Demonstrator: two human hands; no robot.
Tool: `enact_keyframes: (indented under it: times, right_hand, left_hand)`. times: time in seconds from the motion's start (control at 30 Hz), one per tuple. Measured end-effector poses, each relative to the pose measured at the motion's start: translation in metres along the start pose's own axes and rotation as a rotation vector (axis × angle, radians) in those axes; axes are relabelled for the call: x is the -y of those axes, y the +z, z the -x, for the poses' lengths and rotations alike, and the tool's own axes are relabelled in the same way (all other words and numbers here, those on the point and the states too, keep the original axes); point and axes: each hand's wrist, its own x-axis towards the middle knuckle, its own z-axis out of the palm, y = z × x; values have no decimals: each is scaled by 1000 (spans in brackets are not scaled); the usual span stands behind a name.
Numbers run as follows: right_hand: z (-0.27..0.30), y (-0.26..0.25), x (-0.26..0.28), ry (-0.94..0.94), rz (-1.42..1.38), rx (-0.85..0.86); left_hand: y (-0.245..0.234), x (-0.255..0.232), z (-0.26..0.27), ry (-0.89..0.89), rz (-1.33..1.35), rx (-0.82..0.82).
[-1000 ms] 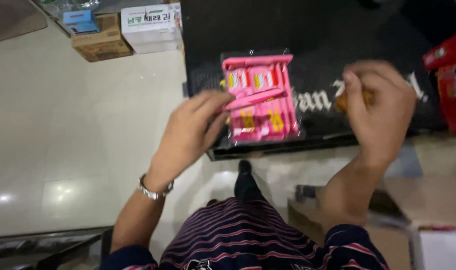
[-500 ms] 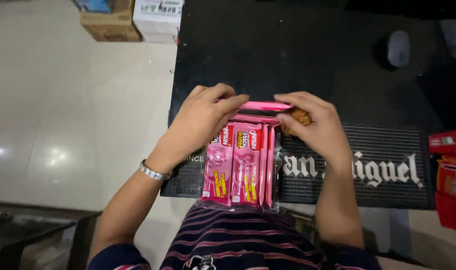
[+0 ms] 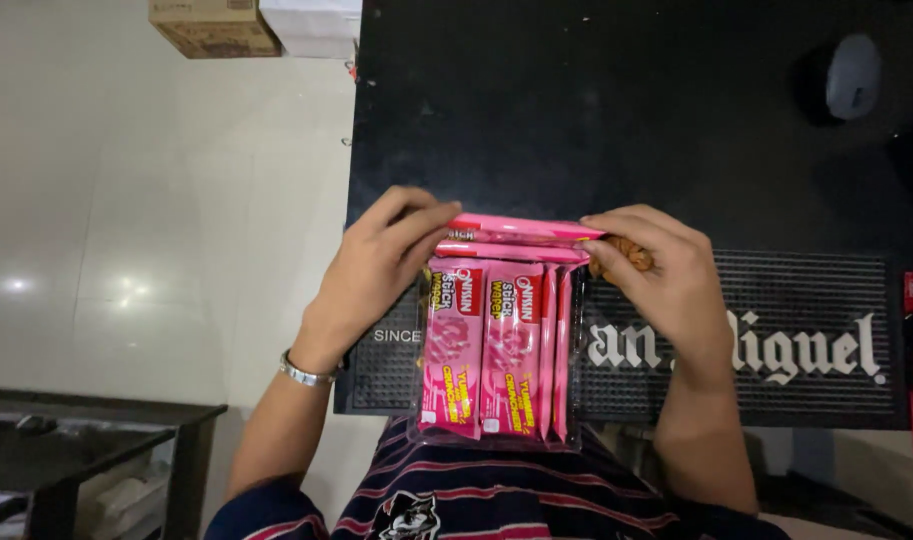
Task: Picking snack packs from a box, cleaning them with a cloth, and placing them into a plastic tray on a counter.
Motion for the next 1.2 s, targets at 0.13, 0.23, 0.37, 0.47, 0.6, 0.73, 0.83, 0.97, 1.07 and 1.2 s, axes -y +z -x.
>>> enact_keyframes:
  times: [0.13,0.23,0.37,0.47,0.6,0.73,0.83,0.97,1.07,1.2]
  right_hand:
    - [-1,0,4,55,-16,22]
    - [0,2,6,8,84,15]
    - [1,2,0,-41,66,-5]
    - [1,1,3,-30,147,10]
    - [5,1,0,-103,344,13]
    - [-3,6,0,-91,232,30]
    - [-7,15,-9,-22,266,66]
    - [0,10,-9,-143,402,80]
    - [-8,6,5,-185,451,156]
    - [-13,9,18,-228,540,207]
  left_hand:
    - [1,10,7,-195,61,119]
    - [0,19,13,95,-84,17]
    - [-7,15,11,155,-120,54]
    - [-8,14,11,158,-111,74]
    - [-10,17,10,195,-97,89]
    - [-12,19,9,145,-68,111]
    - [-13,21,10,135,-75,90]
    - [-12,17,13,139,-53,124]
    - [-19,8,8,125,-75,144]
    - [-21,-3,6,177,-93,114]
